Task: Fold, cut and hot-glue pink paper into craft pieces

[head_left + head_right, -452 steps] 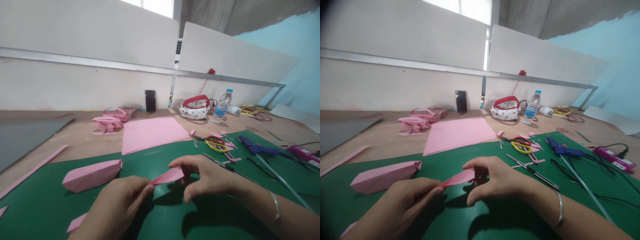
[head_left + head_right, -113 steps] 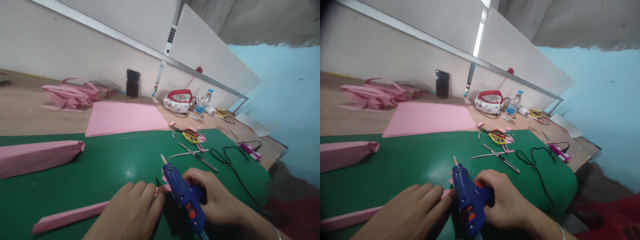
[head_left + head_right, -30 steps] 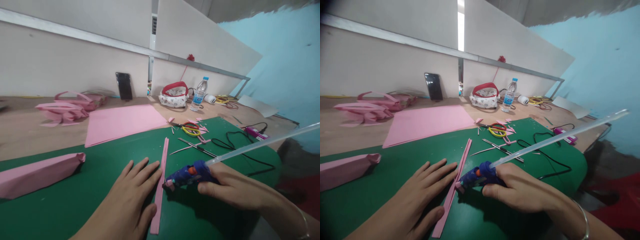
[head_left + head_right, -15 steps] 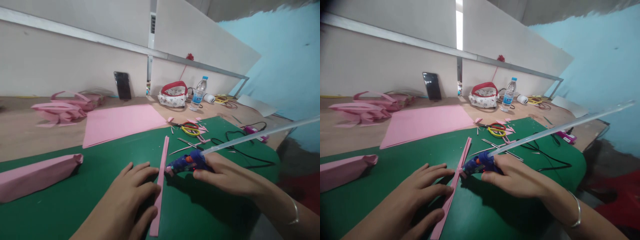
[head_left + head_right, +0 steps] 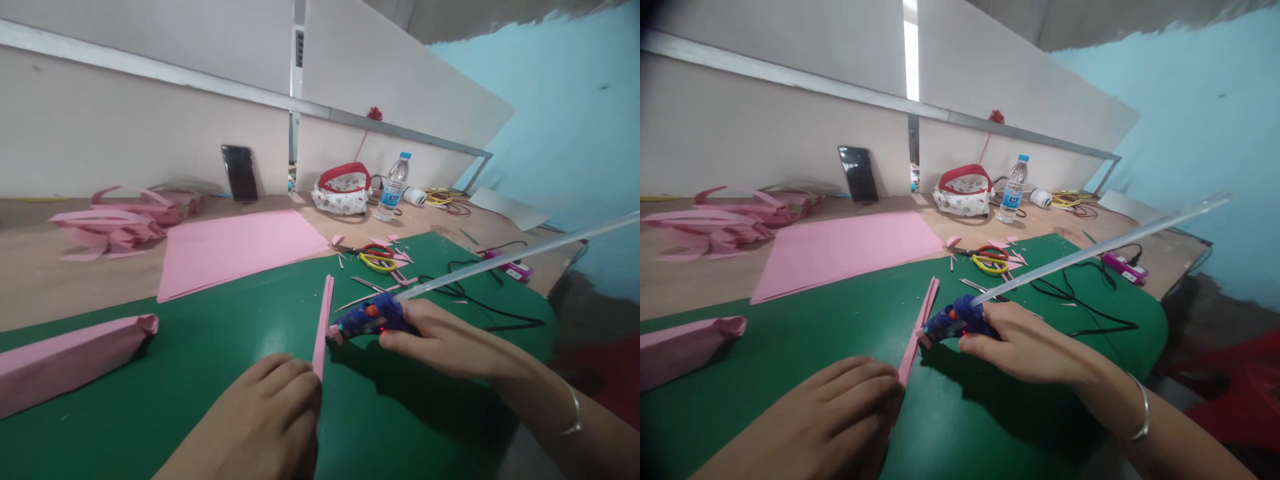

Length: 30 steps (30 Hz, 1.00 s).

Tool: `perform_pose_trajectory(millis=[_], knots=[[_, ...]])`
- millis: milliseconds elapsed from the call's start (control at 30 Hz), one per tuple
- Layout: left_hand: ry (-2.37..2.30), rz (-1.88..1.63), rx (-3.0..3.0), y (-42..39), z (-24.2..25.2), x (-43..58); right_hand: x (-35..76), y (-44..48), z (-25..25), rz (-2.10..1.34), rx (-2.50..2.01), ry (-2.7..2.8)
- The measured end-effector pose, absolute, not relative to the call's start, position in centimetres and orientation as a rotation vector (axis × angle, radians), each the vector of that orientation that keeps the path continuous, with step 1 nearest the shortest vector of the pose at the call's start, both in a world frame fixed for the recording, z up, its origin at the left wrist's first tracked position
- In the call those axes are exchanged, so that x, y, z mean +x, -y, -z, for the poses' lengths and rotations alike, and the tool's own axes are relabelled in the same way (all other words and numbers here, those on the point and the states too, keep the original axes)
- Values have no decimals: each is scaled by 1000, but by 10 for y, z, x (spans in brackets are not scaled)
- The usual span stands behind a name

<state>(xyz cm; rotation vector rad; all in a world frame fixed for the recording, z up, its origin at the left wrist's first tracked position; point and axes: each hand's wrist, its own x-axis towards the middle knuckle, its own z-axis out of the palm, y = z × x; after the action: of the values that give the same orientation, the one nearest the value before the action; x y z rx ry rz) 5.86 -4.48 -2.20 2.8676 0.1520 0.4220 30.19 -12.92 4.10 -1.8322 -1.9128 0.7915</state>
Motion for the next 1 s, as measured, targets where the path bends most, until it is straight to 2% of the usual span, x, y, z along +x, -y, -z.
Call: perform_pose_trajectory(millis=[100,333,667,867,1000], knots=[[-242,-349,2906,42,18,62,302,128,-41,-793,-1823,1911],[-130,-757,2977,30,35,54,303,125,-41,-683,-1916,1981],[-200,-578,2941,27,26,52,308,111,-42,-627,-1901,2004],[-352,-258,2933,27,5,73,308,108,-45,-641,-1891,2024],[-393,-279,2881,20,6,78,308,108,-45,-643,-1854,2032]])
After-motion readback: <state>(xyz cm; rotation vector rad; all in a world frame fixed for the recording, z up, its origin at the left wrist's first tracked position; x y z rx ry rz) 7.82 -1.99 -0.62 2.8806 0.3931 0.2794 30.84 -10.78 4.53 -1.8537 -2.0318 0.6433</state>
